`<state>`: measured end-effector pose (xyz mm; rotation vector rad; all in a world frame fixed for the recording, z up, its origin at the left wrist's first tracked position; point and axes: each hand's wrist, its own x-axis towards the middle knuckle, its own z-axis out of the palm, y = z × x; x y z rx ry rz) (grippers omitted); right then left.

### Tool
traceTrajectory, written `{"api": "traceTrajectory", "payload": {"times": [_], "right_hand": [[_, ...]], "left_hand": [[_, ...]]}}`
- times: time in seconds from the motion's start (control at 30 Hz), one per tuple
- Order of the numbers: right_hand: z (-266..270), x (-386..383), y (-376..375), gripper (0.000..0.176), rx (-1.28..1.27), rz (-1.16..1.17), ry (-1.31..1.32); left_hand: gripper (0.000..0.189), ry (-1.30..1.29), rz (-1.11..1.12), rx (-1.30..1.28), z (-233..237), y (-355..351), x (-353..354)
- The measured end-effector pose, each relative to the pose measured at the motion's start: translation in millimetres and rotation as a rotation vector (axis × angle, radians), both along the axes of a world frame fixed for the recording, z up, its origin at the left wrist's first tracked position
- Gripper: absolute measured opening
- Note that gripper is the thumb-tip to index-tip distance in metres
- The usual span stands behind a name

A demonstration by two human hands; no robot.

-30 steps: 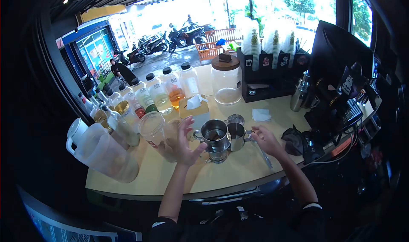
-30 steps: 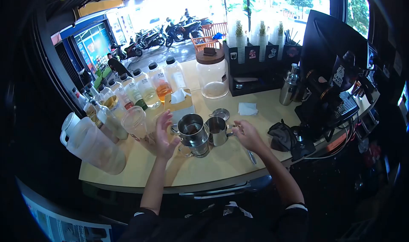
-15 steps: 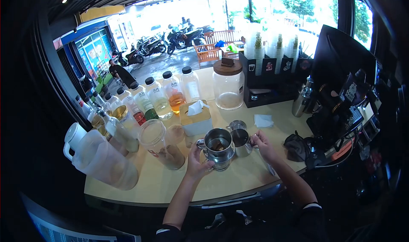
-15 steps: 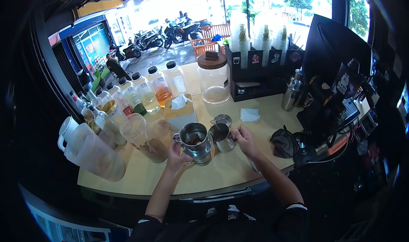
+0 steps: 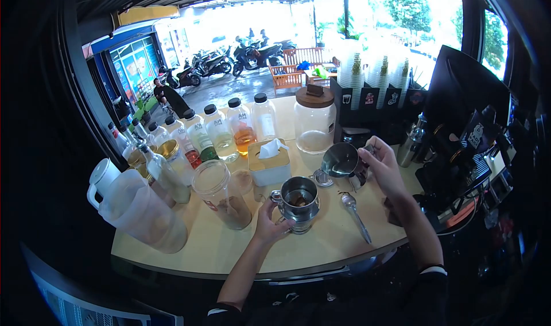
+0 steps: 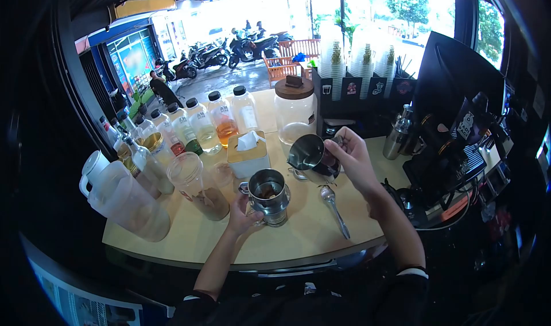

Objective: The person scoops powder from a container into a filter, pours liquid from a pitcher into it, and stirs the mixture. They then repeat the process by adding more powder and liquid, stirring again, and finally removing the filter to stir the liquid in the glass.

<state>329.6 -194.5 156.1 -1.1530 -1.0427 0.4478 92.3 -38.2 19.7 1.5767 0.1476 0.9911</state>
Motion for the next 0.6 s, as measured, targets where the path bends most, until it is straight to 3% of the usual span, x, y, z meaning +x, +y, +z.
{"api": "traceTrajectory", "payload": {"times": [0.17, 0.27, 0.53, 0.6], "right_hand": [[36, -19, 3, 0.02, -0.013, 0.172, -0.01], [41, -20, 8, 0.018, -0.06, 0.191, -0.145], [57, -40, 13, 0.017, -0.146, 0.26, -0.159], [61, -45, 12, 0.02, -0.195, 0.193, -0.284]], "left_hand": [[0.079, -0.004, -0.02, 0.021, -1, 2, -1], [0.081, -0.01, -0.035, 0.009, 0, 1, 0], [0.082, 0.001, -0.044, 0.002, -1, 2, 1], [0.083, 0.005, -0.052, -0.008, -1, 1, 1]]}}
